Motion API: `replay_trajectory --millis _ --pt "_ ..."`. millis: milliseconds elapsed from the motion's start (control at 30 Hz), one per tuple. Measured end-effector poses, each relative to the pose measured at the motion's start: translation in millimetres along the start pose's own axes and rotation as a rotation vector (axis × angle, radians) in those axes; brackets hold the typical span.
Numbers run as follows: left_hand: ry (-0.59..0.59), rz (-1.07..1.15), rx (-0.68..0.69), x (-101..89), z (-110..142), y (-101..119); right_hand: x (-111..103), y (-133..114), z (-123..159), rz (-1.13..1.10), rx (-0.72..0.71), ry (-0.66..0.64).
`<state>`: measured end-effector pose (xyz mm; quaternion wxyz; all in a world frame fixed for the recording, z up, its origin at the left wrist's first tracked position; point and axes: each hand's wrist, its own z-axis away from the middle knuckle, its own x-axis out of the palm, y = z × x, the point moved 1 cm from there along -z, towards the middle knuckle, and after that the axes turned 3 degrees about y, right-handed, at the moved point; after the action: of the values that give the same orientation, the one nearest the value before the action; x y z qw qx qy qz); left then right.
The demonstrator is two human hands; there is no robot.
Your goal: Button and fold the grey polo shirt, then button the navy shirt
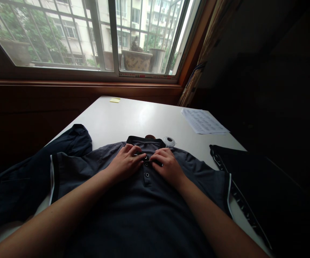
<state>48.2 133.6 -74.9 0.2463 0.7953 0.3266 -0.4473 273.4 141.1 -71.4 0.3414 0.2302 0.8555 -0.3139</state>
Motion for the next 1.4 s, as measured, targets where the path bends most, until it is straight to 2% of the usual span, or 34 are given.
replay_trajectory --millis 300,667,900,1400 --pt "-0.026 0.092 0.056 4.6 0.5 -4.9 -0.4 -2.0 0.2 0.035 -0.001 0.003" --pt "-0.038 0.103 0.016 0.8 -3.7 -2.4 -3.4 -6.3 0.1 0.106 0.056 0.072" --pt "0.002 0.090 0.013 -0.2 -4.4 -2.7 -0.1 -4.8 1.5 -0.025 0.067 0.032" --pt "0.001 0.096 0.035 2.3 -3.4 -5.2 -0.3 -4.9 0.8 -0.038 0.026 0.025"
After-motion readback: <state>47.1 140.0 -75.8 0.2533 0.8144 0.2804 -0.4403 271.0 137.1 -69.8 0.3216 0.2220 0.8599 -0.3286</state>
